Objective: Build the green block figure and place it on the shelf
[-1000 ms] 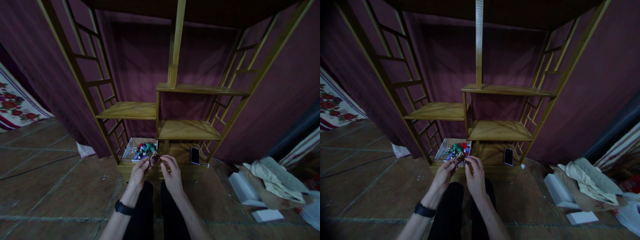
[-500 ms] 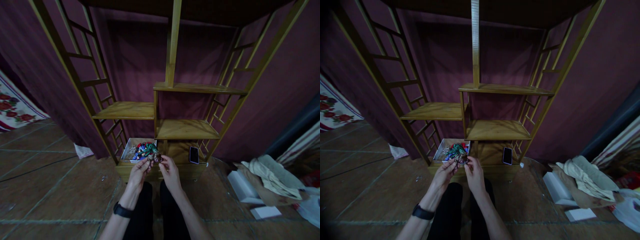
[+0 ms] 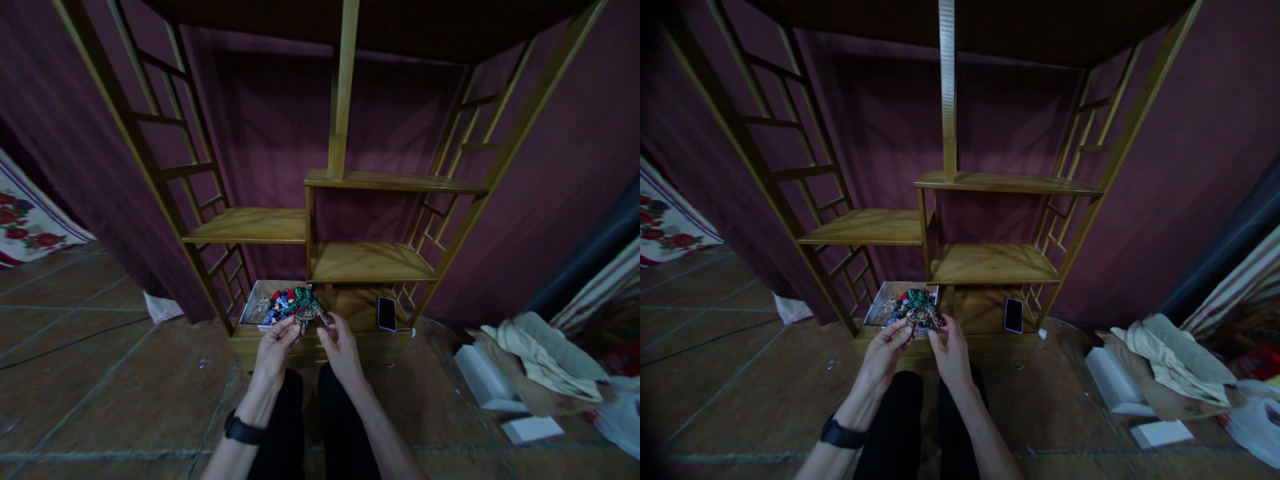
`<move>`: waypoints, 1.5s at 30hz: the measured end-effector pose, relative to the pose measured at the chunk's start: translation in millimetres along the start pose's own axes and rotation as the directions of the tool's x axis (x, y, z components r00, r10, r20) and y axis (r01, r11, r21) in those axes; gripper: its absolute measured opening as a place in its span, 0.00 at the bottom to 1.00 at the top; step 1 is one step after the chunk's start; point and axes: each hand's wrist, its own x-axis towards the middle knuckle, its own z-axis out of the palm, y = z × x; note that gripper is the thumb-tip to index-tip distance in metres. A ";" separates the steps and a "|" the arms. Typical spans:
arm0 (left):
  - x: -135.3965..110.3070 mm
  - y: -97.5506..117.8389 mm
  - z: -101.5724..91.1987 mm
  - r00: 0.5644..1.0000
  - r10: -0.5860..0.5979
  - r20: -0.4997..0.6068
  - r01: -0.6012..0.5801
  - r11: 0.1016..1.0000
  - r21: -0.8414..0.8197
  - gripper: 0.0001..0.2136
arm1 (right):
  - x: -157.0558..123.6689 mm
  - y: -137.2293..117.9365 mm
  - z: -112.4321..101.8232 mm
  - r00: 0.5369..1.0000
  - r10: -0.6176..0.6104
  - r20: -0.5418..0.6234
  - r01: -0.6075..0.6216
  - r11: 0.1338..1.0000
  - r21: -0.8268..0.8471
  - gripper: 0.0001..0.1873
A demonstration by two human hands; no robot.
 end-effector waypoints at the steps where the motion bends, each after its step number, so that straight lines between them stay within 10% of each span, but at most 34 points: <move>1: 0.0 -0.1 0.0 1.000 0.004 -0.001 -0.004 1.000 0.002 0.22 | 0.2 -0.7 -0.2 1.000 -0.006 0.001 0.006 1.000 0.002 0.19; 25: -6.0 -5.8 1.6 0.937 0.346 0.049 -0.340 0.873 0.349 0.16 | 2.3 38.5 17.7 0.977 0.210 0.032 -0.211 0.941 0.264 0.16; 45: -6.6 3.5 2.9 0.997 0.073 0.015 -0.075 0.986 0.152 0.23 | 1.2 33.7 12.6 0.955 0.278 0.107 -0.297 0.915 0.275 0.17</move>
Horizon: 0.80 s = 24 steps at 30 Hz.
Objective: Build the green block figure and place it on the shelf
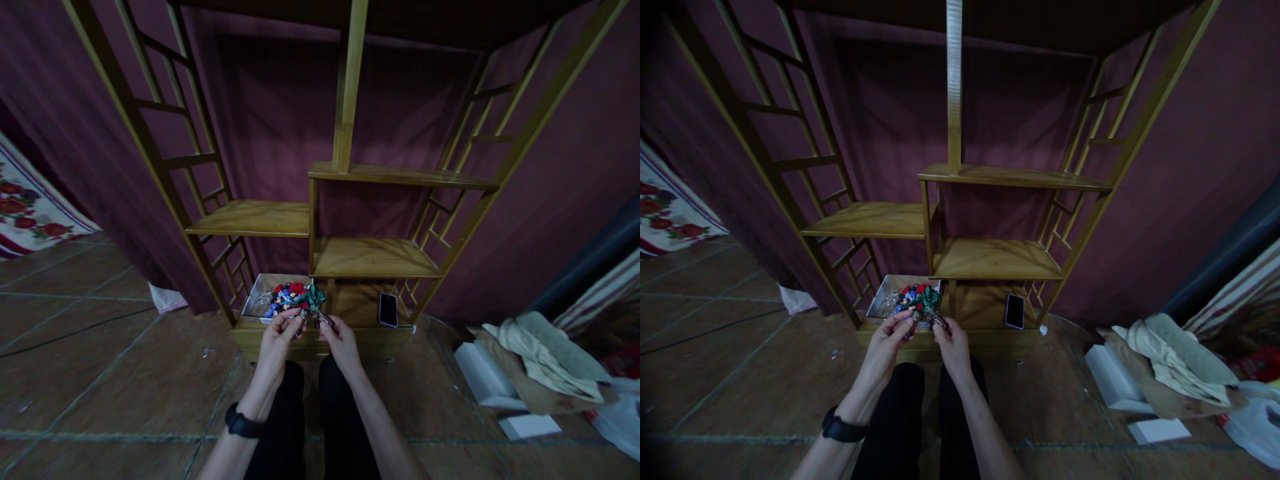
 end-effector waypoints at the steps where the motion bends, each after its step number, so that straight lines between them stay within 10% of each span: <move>1: -0.2 0.1 0.3 1.000 -0.006 -0.004 0.005 1.000 -0.006 0.23 | -0.5 -1.0 -0.1 1.000 0.005 0.001 -0.005 1.000 0.002 0.16; 24: 1.4 0.9 -5.0 0.999 0.039 0.027 -0.042 0.994 0.101 0.20 | -1.0 12.2 -1.5 0.998 0.051 0.045 -0.056 0.991 0.125 0.16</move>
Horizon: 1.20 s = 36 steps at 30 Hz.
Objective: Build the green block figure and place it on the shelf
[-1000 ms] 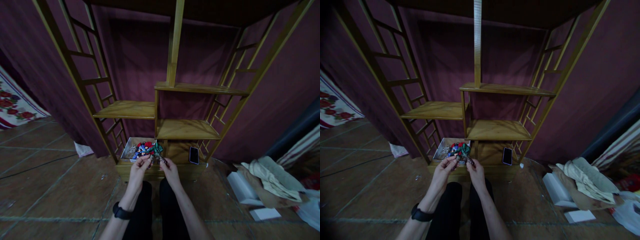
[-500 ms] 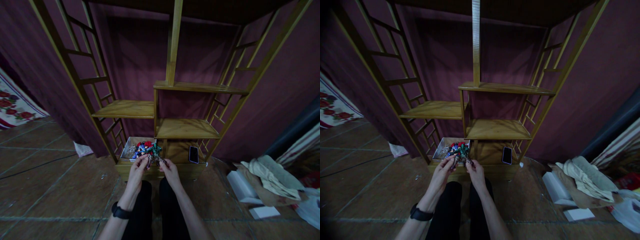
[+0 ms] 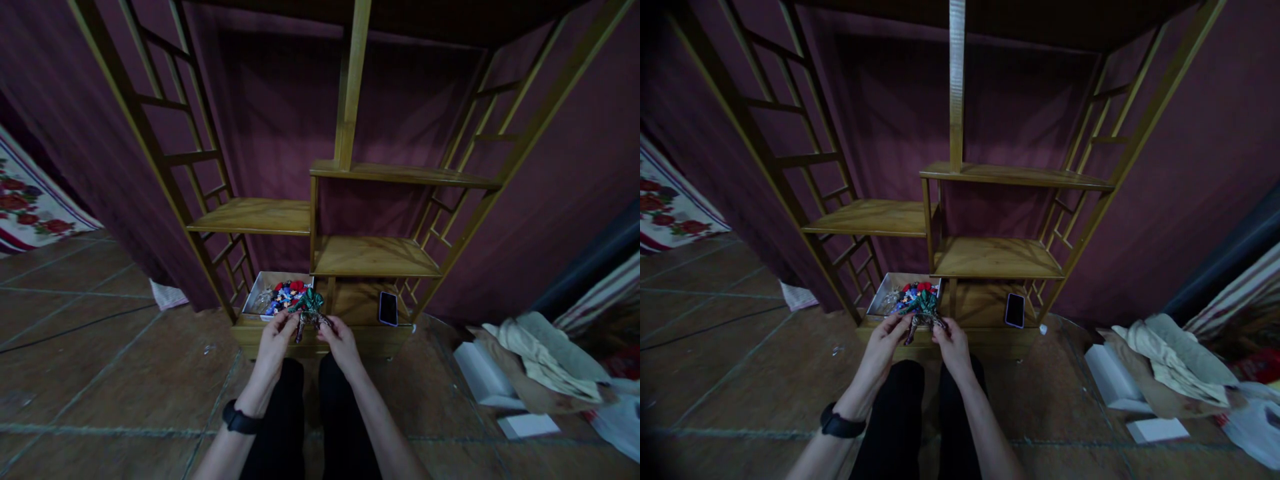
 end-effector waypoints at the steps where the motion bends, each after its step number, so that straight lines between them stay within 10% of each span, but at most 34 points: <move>1: -0.4 0.2 0.9 1.000 0.012 0.007 -0.012 1.000 0.011 0.20 | 0.7 1.3 0.0 1.000 -0.002 0.000 0.002 1.000 0.015 0.16; 20: -6.8 -9.4 11.9 0.954 0.298 0.027 -0.288 0.891 0.351 0.21 | 0.3 -6.1 2.2 0.996 0.076 -0.040 -0.066 0.975 0.214 0.19; 30: -19.8 1.2 18.5 0.786 0.441 0.434 -0.598 0.361 0.716 0.21 | 2.3 1.1 -5.0 0.991 0.125 -0.055 -0.097 0.931 0.352 0.19; 36: -14.6 -2.6 21.3 0.699 0.383 0.604 -0.701 0.200 0.684 0.15 | 1.0 3.7 -12.8 0.986 0.137 -0.094 -0.093 0.924 0.372 0.16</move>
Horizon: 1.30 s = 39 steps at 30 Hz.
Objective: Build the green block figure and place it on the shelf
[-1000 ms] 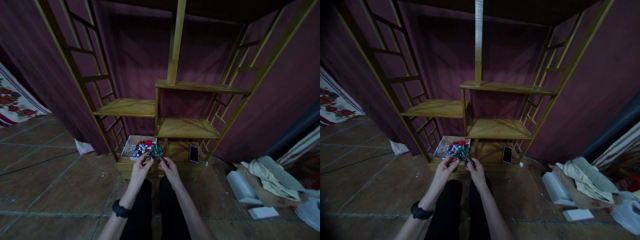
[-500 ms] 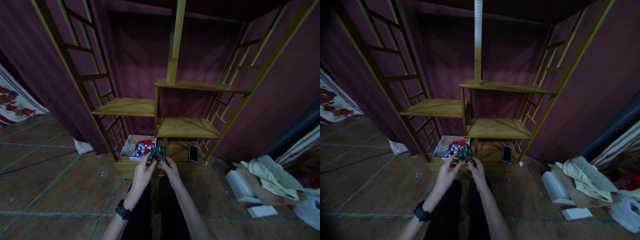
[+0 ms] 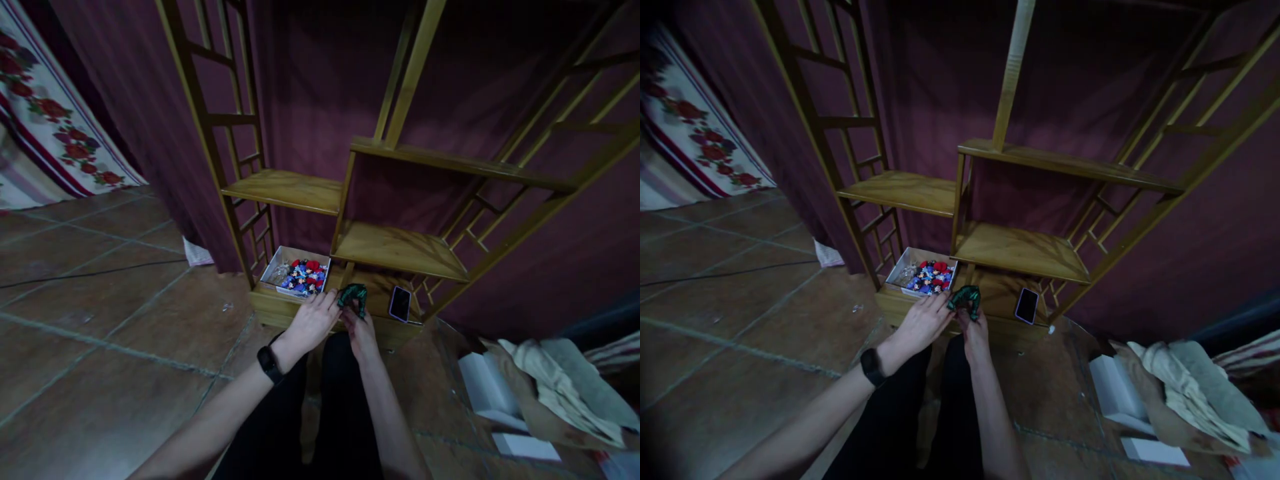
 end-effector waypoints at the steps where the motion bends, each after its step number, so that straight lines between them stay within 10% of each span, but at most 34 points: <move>1: 0.1 -0.4 1.0 1.000 0.017 0.011 -0.017 1.000 0.014 0.15 | 0.5 0.8 -1.1 1.000 -0.002 -0.009 0.002 1.000 -0.001 0.16; 14: -2.5 -0.4 2.4 0.999 0.031 0.013 -0.033 0.970 0.241 0.12 | -1.1 4.2 -1.1 1.000 -0.022 0.011 0.022 0.999 -0.029 0.16; 20: -6.8 -18.5 13.8 0.964 -0.251 -0.083 0.238 0.961 -0.143 0.14 | -4.8 -3.3 3.8 0.997 -0.069 0.022 0.071 0.992 -0.104 0.17; 26: -1.4 -30.8 21.0 0.869 -0.488 -0.086 0.346 0.722 -0.599 0.19 | -5.9 -12.6 10.2 0.994 -0.094 0.051 0.102 0.974 -0.203 0.19; 39: 5.0 -13.0 5.1 0.776 -0.618 0.126 0.431 0.373 -0.822 0.25 | -8.8 -21.7 8.5 0.993 -0.089 0.072 0.099 0.982 -0.159 0.20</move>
